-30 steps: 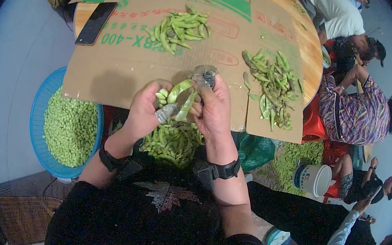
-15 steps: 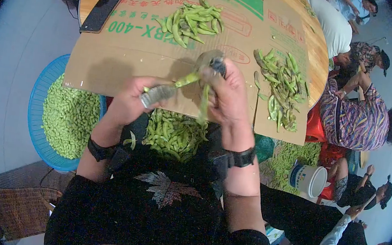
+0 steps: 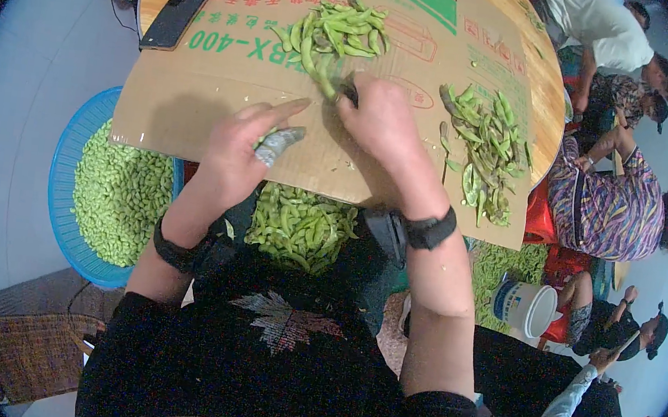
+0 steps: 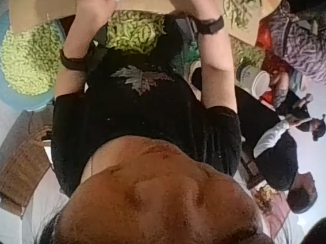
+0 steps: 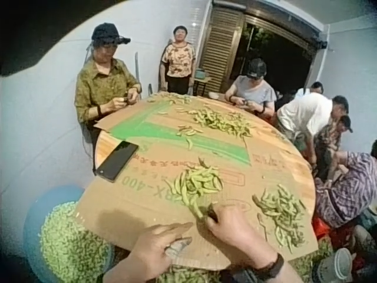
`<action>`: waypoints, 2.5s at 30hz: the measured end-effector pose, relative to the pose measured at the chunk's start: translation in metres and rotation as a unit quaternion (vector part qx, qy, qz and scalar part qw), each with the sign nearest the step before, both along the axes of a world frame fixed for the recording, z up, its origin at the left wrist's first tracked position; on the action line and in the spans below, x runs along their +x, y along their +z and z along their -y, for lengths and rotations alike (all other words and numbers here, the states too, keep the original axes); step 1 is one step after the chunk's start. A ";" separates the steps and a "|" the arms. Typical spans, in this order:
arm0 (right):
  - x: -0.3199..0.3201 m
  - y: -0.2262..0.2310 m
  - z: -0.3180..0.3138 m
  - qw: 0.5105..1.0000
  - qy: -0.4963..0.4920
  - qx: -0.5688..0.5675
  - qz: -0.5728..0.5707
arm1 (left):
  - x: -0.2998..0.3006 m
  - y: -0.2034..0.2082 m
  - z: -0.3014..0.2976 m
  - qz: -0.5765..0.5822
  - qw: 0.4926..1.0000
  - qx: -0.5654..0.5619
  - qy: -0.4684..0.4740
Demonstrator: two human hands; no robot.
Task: Shelling green soybean pods by hand using a thumb blade to extract the beans.
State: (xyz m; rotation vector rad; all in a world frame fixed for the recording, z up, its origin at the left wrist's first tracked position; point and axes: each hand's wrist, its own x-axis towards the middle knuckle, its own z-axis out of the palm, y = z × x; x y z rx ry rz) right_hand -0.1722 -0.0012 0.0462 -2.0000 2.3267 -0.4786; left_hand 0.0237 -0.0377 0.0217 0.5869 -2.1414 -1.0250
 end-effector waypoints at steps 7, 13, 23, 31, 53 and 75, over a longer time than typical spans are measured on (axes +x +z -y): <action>0.017 0.014 -0.048 0.875 0.002 0.064 0.480 | -0.024 -0.007 -0.007 0.071 0.996 -0.049 0.035; 0.032 0.010 -0.071 0.702 -0.032 0.064 0.709 | -0.030 -0.008 -0.007 -0.182 0.854 0.484 -0.062; 0.037 0.005 -0.080 0.697 -0.024 0.067 0.714 | -0.042 -0.018 -0.021 -0.209 0.896 0.391 -0.004; 0.045 0.004 -0.085 0.680 -0.045 0.063 0.729 | -0.030 -0.028 -0.012 -0.271 0.727 0.586 -0.234; 0.009 -0.006 -0.076 0.873 -0.148 -0.119 0.449 | -0.034 -0.015 -0.019 -0.161 0.913 0.347 -0.141; 0.024 -0.008 -0.072 0.905 -0.076 -0.252 0.333 | -0.030 -0.018 -0.023 0.027 0.981 0.189 -0.016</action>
